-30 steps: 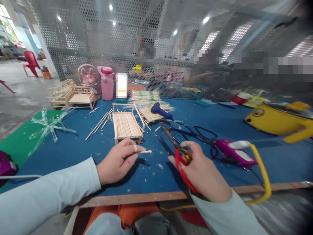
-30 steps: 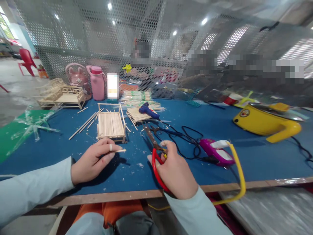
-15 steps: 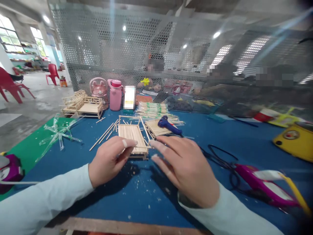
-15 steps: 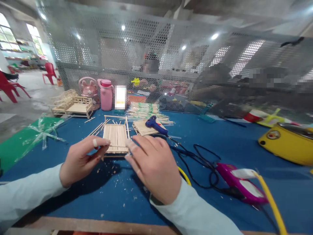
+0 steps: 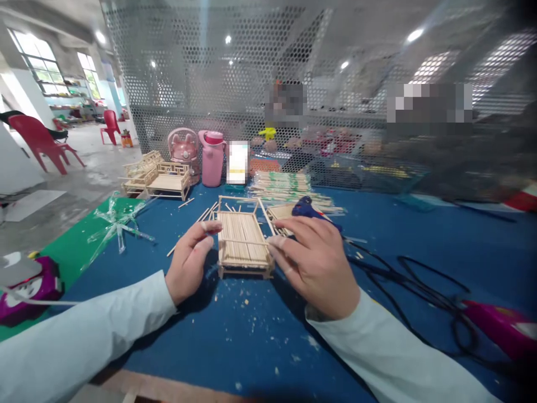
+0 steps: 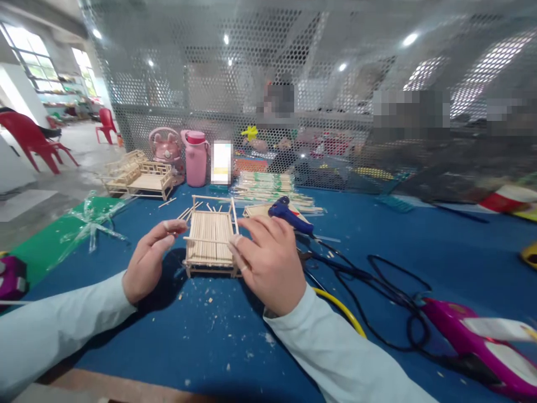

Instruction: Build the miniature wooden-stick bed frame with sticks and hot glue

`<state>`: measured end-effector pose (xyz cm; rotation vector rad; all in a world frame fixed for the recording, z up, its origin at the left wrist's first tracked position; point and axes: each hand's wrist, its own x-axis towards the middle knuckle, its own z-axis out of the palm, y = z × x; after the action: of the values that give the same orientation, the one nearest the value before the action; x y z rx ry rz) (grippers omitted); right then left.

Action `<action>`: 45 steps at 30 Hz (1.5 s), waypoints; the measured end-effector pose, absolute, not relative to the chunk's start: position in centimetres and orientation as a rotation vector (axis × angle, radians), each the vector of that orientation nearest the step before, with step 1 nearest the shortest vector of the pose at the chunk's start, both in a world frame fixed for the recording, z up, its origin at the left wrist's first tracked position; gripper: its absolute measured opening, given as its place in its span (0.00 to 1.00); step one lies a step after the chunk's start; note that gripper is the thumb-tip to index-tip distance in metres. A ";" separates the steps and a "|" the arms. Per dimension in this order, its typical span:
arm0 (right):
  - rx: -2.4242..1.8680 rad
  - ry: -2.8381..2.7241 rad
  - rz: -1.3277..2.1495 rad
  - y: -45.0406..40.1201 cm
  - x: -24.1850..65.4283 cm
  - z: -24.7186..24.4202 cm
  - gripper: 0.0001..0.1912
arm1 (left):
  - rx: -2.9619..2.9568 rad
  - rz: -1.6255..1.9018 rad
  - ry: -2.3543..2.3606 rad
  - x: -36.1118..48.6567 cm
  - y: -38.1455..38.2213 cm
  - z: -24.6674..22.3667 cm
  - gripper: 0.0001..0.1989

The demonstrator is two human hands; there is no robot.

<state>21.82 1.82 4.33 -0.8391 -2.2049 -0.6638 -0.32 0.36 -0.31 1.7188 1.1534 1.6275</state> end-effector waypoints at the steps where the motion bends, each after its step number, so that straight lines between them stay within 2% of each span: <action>1: -0.841 -2.208 -0.668 1.9 21.8 4.3 0.08 | 1.676 1.598 1.168 -0.2 0.3 -0.2 0.12; 18: -0.884 -2.185 -0.533 2.0 22.0 3.7 0.08 | 1.761 1.497 1.280 0.1 0.3 0.7 0.11; 23: -0.982 -2.077 -0.258 1.5 22.7 3.6 0.18 | 1.769 1.477 1.301 0.0 0.2 0.8 0.11; 27: -0.997 -1.992 0.092 1.4 22.6 3.5 0.08 | 1.785 1.469 1.310 -0.1 0.1 0.9 0.12; 30: -0.995 -1.943 0.182 1.3 22.3 3.3 0.03 | 1.795 1.462 1.320 -0.1 0.1 1.1 0.12; 45: -0.889 -2.028 -0.147 1.5 21.5 2.7 0.08 | 1.973 1.510 1.335 0.0 -0.2 1.0 0.11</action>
<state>21.52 1.55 2.74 -0.8889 -2.0284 -0.1474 0.02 -0.16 0.98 1.9727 1.3354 1.5100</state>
